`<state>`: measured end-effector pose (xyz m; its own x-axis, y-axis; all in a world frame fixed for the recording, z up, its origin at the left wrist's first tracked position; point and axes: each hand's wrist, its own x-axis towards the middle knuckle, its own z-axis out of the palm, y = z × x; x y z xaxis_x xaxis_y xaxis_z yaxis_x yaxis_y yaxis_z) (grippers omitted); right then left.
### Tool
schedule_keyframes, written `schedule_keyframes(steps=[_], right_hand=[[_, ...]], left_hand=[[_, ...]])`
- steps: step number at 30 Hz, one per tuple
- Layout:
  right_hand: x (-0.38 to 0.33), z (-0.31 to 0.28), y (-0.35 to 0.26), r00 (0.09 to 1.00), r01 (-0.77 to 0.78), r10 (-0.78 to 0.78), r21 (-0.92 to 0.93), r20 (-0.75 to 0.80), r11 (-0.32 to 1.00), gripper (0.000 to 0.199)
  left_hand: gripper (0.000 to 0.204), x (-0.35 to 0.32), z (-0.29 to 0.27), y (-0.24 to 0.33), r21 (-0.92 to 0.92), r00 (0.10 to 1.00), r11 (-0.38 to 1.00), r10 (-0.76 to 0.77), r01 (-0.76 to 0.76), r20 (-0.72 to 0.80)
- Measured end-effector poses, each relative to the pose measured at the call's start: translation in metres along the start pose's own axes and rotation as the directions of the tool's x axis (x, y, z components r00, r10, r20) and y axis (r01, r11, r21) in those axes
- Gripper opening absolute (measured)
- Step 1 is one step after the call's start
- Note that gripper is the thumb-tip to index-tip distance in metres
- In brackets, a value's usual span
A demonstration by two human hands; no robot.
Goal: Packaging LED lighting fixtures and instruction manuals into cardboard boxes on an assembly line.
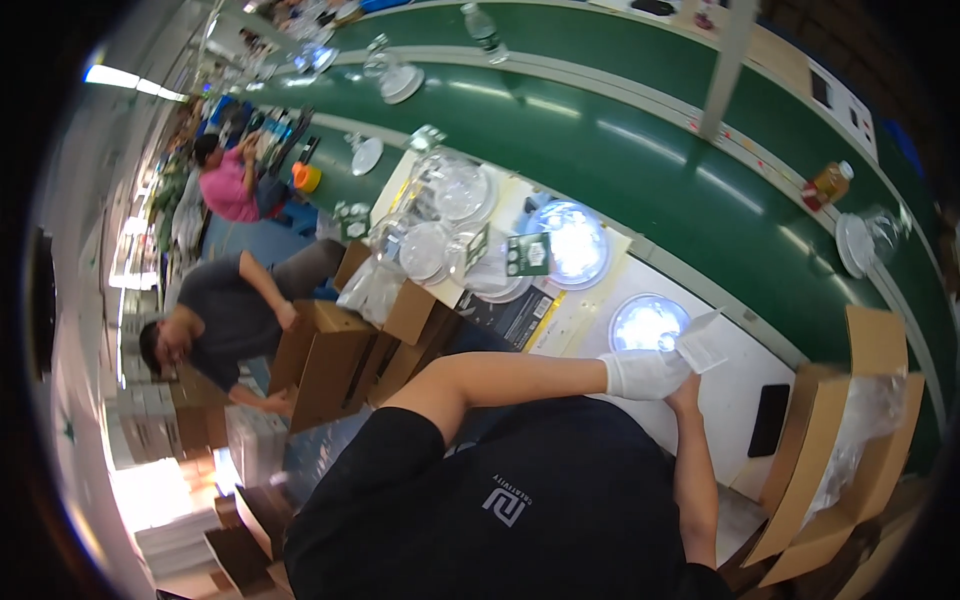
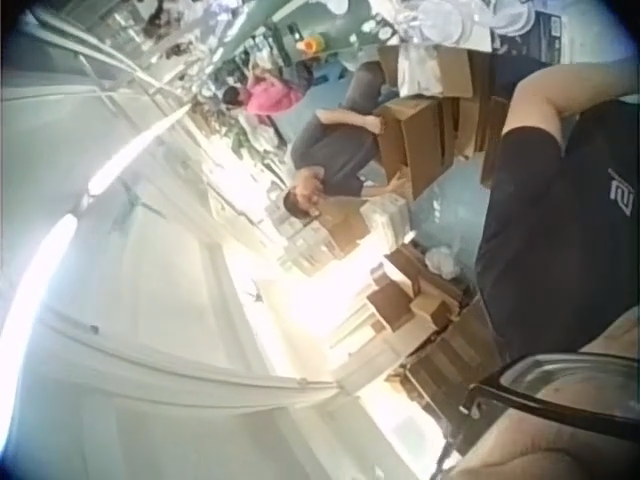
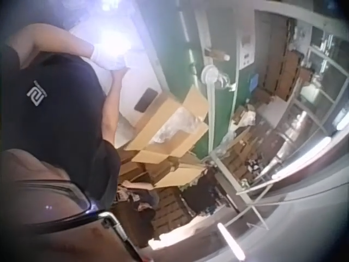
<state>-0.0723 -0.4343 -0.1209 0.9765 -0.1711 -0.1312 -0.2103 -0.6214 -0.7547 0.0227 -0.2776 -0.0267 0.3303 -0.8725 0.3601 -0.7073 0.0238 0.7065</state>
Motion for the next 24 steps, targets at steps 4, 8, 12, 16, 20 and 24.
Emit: schedule_keyframes(steps=[4,8,12,16,20,24], right_hand=[[0.015,0.005,-0.010,0.999,0.040,-0.036,0.117,-0.033,0.992,0.068],[-0.001,-0.002,0.032,0.977,-0.030,0.091,0.293,-0.195,0.956,0.072],[0.007,-0.002,-0.019,0.985,-0.141,0.128,0.111,0.111,0.984,0.082],[0.002,-0.026,-0.024,0.878,-0.409,0.377,0.052,0.295,0.911,0.074],[-0.017,-0.063,-0.026,0.990,0.108,-0.133,-0.371,-0.042,0.922,0.048],[-0.027,-0.145,-0.052,0.838,-0.074,0.041,-0.039,-0.544,0.996,0.038]], left_hand=[[0.033,-0.003,0.062,-0.020,0.114,0.987,0.984,-0.130,0.140,-0.099],[0.022,-0.026,-0.001,0.026,-0.087,0.997,0.996,-0.031,0.036,0.065],[0.018,-0.154,-0.069,0.058,-0.237,0.922,0.909,-0.373,0.343,-0.099],[0.022,-0.312,-0.056,0.034,-0.531,0.128,0.463,-0.826,0.709,-0.550],[0.051,-0.488,0.017,-0.015,-0.604,-0.586,-0.305,-0.734,0.736,-0.342],[0.069,-0.550,0.044,-0.080,-0.453,-0.624,-0.534,-0.779,0.714,-0.067]])
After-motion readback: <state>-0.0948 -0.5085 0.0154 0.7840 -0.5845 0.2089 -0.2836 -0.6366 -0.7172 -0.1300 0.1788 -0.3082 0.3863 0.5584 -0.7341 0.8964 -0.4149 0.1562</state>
